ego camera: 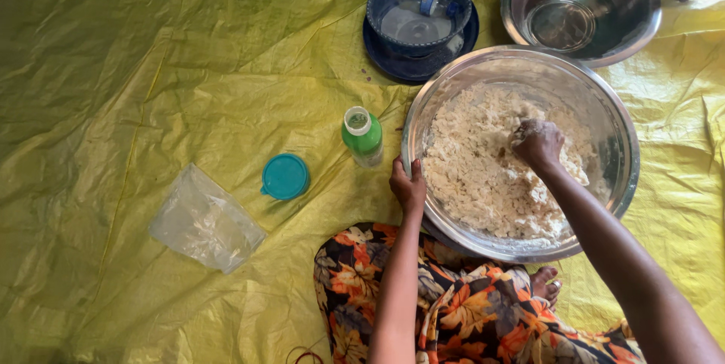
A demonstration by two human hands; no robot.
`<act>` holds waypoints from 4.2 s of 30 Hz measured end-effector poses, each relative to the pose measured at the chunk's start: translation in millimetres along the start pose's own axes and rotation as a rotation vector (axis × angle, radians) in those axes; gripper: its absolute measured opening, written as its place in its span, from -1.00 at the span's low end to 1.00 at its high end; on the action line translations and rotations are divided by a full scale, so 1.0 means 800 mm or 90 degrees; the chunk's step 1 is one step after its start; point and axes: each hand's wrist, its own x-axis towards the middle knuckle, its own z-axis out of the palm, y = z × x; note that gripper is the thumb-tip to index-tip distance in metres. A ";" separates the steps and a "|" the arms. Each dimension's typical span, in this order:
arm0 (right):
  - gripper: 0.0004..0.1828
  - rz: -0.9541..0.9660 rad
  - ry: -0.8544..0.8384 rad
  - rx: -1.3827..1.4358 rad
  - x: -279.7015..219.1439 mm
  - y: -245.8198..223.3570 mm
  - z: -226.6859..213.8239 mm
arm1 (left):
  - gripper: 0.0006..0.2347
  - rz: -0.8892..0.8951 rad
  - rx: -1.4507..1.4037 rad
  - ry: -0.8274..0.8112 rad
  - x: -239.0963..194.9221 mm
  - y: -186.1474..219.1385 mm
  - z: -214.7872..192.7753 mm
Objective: The person mixes a flour and water mixture in a large metal bowl by hand, periodically adding liquid from a green bottle. The person kneads and folds the mixture to form a cohesive dough.
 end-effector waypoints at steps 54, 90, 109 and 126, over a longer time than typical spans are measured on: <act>-0.65 -0.060 -0.301 0.215 -0.071 -0.182 0.005 | -0.60 -0.054 -0.007 -0.098 -0.003 0.006 -0.005; -0.50 0.229 -0.311 0.392 -0.009 0.023 -0.087 | -0.76 0.045 0.174 0.102 -0.011 0.007 0.008; -0.65 0.121 -0.186 0.012 -0.040 -0.021 -0.047 | -0.71 0.408 0.239 0.062 -0.094 0.084 -0.014; -0.83 0.023 -0.202 -0.006 -0.033 0.016 0.009 | -0.09 0.013 0.602 -1.293 -0.332 -0.067 -0.007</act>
